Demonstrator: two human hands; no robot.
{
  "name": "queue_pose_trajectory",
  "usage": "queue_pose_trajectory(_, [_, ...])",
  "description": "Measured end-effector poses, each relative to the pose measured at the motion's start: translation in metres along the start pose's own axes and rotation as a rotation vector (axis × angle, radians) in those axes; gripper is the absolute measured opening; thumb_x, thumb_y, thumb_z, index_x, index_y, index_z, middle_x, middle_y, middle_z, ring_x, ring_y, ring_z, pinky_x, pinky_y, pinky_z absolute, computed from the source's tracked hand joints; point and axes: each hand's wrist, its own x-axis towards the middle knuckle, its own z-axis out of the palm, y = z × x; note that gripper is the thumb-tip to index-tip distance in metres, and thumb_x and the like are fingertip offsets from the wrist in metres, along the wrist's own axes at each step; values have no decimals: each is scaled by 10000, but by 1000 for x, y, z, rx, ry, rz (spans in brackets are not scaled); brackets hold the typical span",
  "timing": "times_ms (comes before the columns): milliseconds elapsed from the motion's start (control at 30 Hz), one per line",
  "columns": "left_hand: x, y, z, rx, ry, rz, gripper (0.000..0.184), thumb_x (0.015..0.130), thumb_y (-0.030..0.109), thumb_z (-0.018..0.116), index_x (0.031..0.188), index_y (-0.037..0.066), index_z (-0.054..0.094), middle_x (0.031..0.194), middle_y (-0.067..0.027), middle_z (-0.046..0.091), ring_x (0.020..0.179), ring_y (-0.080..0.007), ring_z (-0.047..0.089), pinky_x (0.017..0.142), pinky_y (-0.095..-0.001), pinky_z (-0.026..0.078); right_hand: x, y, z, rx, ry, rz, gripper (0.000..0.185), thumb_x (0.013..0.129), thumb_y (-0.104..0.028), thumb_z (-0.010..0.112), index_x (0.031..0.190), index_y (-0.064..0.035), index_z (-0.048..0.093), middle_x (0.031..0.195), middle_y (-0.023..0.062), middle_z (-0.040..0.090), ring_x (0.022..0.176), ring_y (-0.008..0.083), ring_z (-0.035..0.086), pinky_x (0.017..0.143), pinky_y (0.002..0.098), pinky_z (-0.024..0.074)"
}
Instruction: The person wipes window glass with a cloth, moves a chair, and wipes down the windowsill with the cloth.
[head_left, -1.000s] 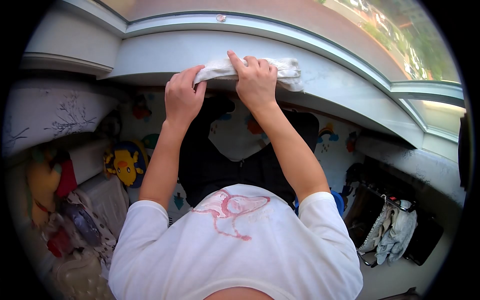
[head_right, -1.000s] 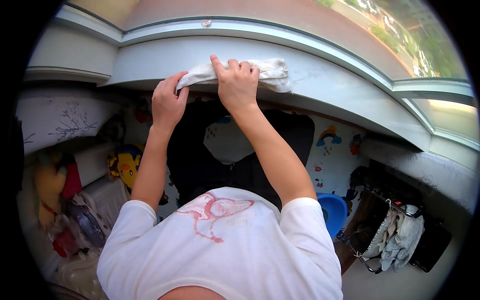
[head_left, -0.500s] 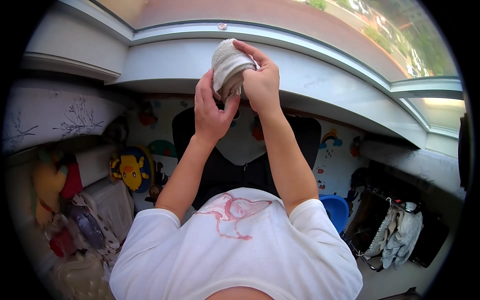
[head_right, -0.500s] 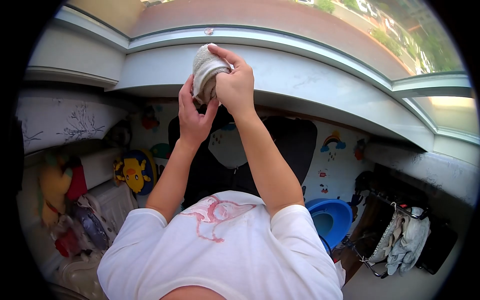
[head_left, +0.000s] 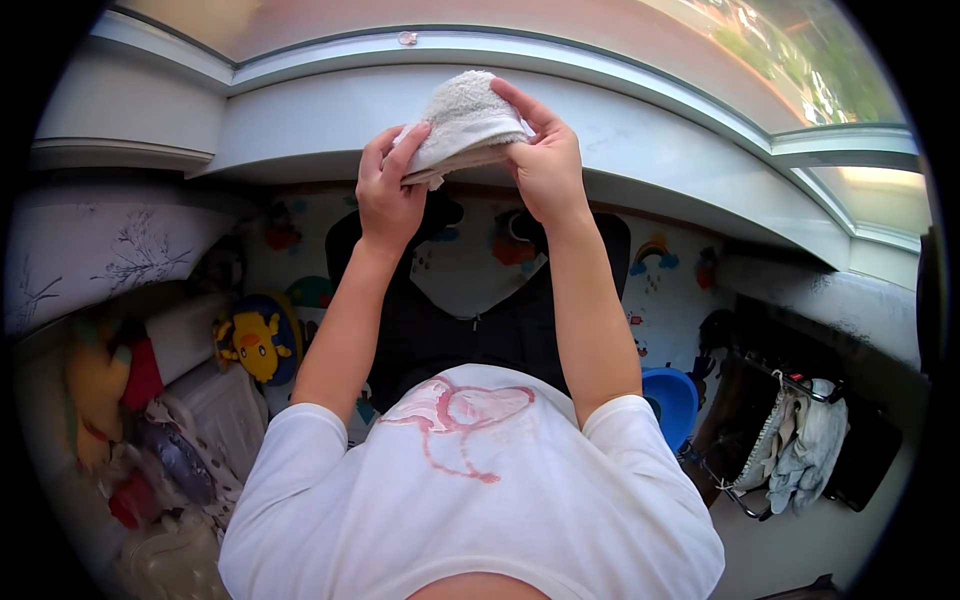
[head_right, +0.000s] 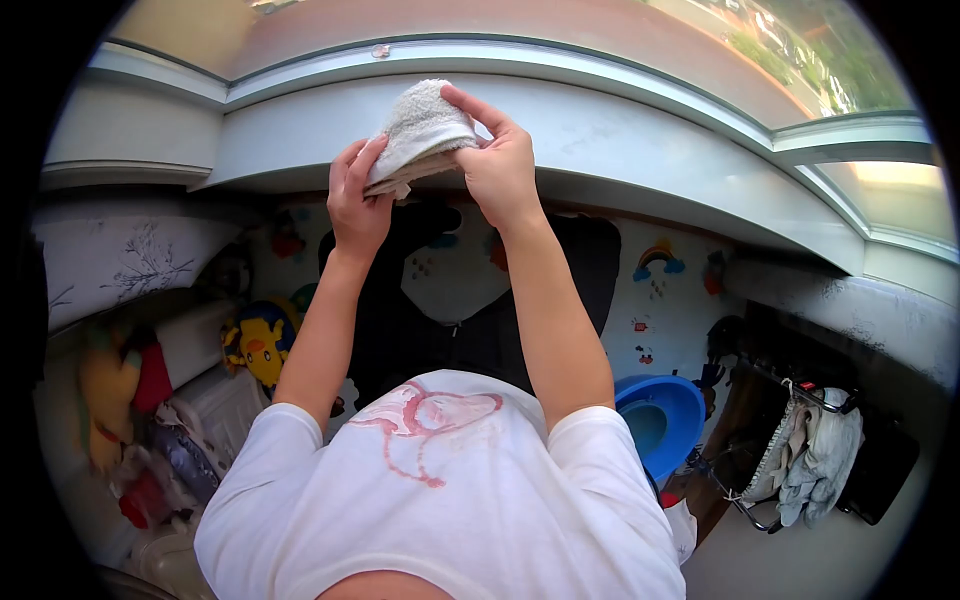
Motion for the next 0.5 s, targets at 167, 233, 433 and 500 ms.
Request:
queue_pose_trajectory(167, [45,-10,-5,155,58,297,621,641,-36,838,1199,205,714,1126,-110,645,993,-271,632,772,-346,541,10,-5,-29,-324,-29,-246,611,776,166,517,1328,-56,658,1362,119,566,1161,237,653,912,273,552])
queue_pose_trajectory(233, [57,-17,3,164,37,388,618,624,-2,854,1179,237,725,1131,-71,603,1020,-260,578,816,-343,503,14,0,-41,-488,30,-369,653,754,162,513,1330,-103,665,1381,118,546,1171,254,647,891,291,558])
queue_pose_trajectory(433, [58,-29,40,119,-164,317,684,642,12,858,1246,271,670,1194,-59,555,1107,-294,533,945,-387,480,11,12,-56,-1042,210,-548,628,759,138,544,1317,-122,669,1343,158,570,1111,320,654,882,338,572])
queue_pose_trajectory(500, [54,-31,43,154,-293,246,710,665,80,862,1300,290,624,1268,-69,539,1181,-308,513,983,-408,467,14,28,-68,-1207,222,-600,606,767,125,566,1311,-121,669,1336,166,575,1078,338,650,885,364,575])
